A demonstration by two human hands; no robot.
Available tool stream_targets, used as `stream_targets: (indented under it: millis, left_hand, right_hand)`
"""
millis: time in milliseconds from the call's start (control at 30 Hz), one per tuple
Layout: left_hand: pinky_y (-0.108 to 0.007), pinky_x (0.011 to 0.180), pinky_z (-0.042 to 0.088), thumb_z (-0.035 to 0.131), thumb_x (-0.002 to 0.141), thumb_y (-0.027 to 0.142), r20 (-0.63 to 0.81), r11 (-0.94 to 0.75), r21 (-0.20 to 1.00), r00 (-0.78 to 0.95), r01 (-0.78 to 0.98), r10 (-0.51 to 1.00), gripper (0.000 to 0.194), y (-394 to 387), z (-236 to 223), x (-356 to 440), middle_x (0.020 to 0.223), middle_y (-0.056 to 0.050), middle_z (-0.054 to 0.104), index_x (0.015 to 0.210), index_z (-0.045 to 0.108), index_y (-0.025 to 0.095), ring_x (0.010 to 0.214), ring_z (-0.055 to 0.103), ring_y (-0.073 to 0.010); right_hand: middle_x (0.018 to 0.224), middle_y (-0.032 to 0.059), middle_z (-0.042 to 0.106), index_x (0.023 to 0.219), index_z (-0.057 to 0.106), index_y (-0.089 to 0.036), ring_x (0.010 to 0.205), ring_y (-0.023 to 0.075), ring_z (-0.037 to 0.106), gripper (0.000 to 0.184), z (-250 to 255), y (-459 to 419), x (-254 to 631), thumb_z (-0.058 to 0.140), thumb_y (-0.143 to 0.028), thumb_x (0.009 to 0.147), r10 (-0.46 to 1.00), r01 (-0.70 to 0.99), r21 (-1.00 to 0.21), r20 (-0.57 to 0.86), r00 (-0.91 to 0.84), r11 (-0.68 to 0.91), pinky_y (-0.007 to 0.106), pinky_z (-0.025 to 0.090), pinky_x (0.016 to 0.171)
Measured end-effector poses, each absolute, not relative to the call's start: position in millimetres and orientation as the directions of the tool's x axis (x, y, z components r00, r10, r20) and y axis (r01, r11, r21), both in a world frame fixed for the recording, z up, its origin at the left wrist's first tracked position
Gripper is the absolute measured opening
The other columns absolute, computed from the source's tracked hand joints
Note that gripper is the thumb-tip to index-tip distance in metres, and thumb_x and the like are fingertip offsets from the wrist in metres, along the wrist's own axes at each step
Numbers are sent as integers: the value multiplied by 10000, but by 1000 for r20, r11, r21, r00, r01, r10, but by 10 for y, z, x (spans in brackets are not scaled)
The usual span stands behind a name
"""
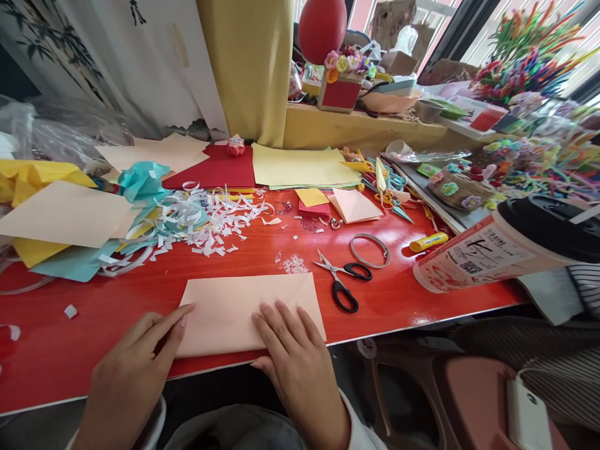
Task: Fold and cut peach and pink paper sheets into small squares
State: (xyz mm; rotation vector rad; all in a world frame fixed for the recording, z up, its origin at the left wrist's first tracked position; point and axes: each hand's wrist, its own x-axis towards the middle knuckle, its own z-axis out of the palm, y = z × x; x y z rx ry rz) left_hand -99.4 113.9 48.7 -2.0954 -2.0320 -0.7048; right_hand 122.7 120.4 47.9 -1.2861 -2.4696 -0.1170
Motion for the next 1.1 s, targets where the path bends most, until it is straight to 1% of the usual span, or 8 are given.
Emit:
stream_targets:
  millis: [200, 367, 533, 667, 733, 800, 867, 1100]
  left_hand:
    - [-327, 706, 368, 377, 908, 228, 486, -157, 191, 45, 969, 873, 362, 1141, 458, -960, 728, -49, 516, 1186, 548, 71, 701, 493, -204]
    - [-332, 701, 372, 375, 910, 235, 449, -134, 206, 28, 969, 893, 343, 1132, 429, -952, 722, -43, 493, 1176, 556, 116, 705, 480, -205]
    - [-334, 751, 405, 390, 904, 266, 439, -68, 201, -28, 977, 898, 321, 1127, 438, -947, 728, -40, 485, 1165, 553, 174, 714, 490, -201]
    - [-425, 844, 426, 526, 831, 302, 564, 71, 88, -109, 994, 818, 458, 1010, 497, -795, 974, -155, 521, 1244, 488, 107, 939, 508, -288]
    - [-460, 934, 383, 593, 790, 248, 657, -83, 52, 29, 995, 754, 487, 928, 501, -640, 1103, -180, 538, 1240, 489, 93, 1054, 498, -306]
    - [-419, 1017, 325, 597, 790, 198, 683, -390, -3, 287, 921, 671, 405, 875, 471, -475, 1096, -128, 615, 1178, 542, 96, 1065, 537, -249]
    - [-374, 1036, 313, 564, 816, 191, 659, -539, -26, 420, 842, 624, 332, 871, 421, -359, 1097, -124, 651, 1119, 581, 58, 1054, 573, -221]
    - [-404, 1037, 335, 545, 830, 173, 604, -640, -100, 557, 762, 570, 324, 977, 404, -429, 1136, -154, 637, 1107, 588, 11, 1059, 595, -244]
  right_hand:
    - [1275, -39, 551, 1245, 513, -253, 1231, 136, 454, 347, 514, 1203, 1167, 312, -265, 962, 821, 824, -200, 368, -438, 529, 320, 334, 1018]
    - [1192, -55, 615, 1159, 568, -270, 1172, 135, 517, 293, 493, 1193, 1073, 393, -196, 936, 854, 836, -317, 428, -296, 449, 314, 364, 975]
    - [1169, -48, 630, 1117, 595, -274, 1156, 132, 532, 269, 488, 1181, 1055, 407, -216, 934, 858, 839, -323, 430, -281, 437, 305, 373, 969]
    - [1160, -45, 636, 1105, 604, -278, 1153, 129, 534, 266, 479, 1181, 1062, 403, -230, 937, 861, 842, -330, 433, -266, 426, 304, 375, 970]
    - [1175, -45, 627, 1087, 612, -272, 1161, 129, 527, 266, 470, 1181, 1066, 391, -243, 943, 863, 842, -329, 427, -271, 427, 305, 367, 975]
    - [1205, -49, 606, 1087, 610, -265, 1175, 132, 514, 275, 464, 1181, 1069, 372, -255, 950, 862, 837, -326, 417, -289, 439, 308, 353, 981]
    - [1223, -49, 594, 1102, 601, -255, 1183, 135, 506, 282, 464, 1180, 1073, 361, -258, 953, 859, 834, -323, 414, -302, 449, 311, 342, 985]
    - [1241, -45, 581, 1106, 595, -250, 1205, 138, 481, 297, 506, 1175, 1077, 337, -261, 958, 871, 841, -312, 371, -321, 442, 316, 334, 991]
